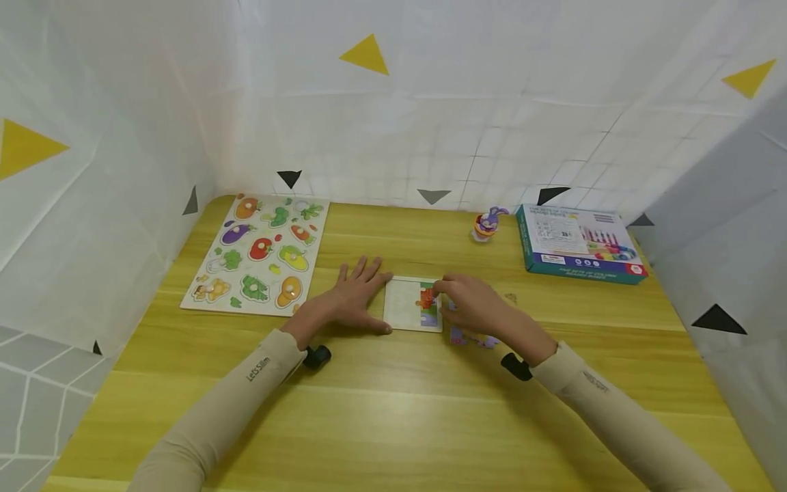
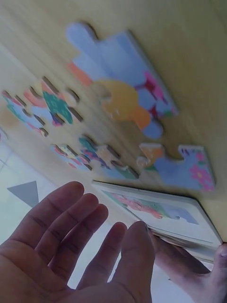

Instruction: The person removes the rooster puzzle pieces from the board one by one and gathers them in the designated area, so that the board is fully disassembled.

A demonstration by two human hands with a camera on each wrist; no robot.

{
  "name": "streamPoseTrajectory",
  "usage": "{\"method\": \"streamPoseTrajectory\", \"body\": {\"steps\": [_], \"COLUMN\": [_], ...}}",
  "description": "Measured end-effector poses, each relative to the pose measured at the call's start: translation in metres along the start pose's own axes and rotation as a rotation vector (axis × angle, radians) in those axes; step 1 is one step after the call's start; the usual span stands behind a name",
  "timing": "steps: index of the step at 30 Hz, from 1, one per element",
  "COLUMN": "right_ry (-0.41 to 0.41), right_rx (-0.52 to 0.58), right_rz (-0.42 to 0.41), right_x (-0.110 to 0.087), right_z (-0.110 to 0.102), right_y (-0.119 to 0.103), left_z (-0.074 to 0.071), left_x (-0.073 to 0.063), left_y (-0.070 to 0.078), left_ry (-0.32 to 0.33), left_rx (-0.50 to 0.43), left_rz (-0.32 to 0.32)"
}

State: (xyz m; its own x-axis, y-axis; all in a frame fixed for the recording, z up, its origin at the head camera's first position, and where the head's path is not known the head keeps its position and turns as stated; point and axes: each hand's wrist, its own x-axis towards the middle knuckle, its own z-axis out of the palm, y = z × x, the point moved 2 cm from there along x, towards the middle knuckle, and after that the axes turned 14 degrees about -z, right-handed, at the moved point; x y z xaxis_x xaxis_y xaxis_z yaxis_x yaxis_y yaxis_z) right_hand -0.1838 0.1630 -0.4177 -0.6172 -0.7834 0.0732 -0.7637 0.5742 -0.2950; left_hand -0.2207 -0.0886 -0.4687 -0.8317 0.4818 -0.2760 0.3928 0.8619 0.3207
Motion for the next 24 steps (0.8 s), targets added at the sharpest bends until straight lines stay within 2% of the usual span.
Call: {"method": "streamPoseTrajectory", "body": {"steps": [6,24], "right_ry": [0.017,-0.012], "right_rx": [0.016,0.025], "right_rz": [-0.033,0.017], "right_x": [0.011,0.032], "right_z": [0.004,0.014], "right_y": [0.002,0.016], "left_z": [0.000,-0.001], "left_x": [0.001,-0.001], "left_y": [-0.001,0.000], "left_ry": [-0.002,-0.003], "left_rx": [0.000,-0.017], "left_rz": [-0.001,-0.013]}}
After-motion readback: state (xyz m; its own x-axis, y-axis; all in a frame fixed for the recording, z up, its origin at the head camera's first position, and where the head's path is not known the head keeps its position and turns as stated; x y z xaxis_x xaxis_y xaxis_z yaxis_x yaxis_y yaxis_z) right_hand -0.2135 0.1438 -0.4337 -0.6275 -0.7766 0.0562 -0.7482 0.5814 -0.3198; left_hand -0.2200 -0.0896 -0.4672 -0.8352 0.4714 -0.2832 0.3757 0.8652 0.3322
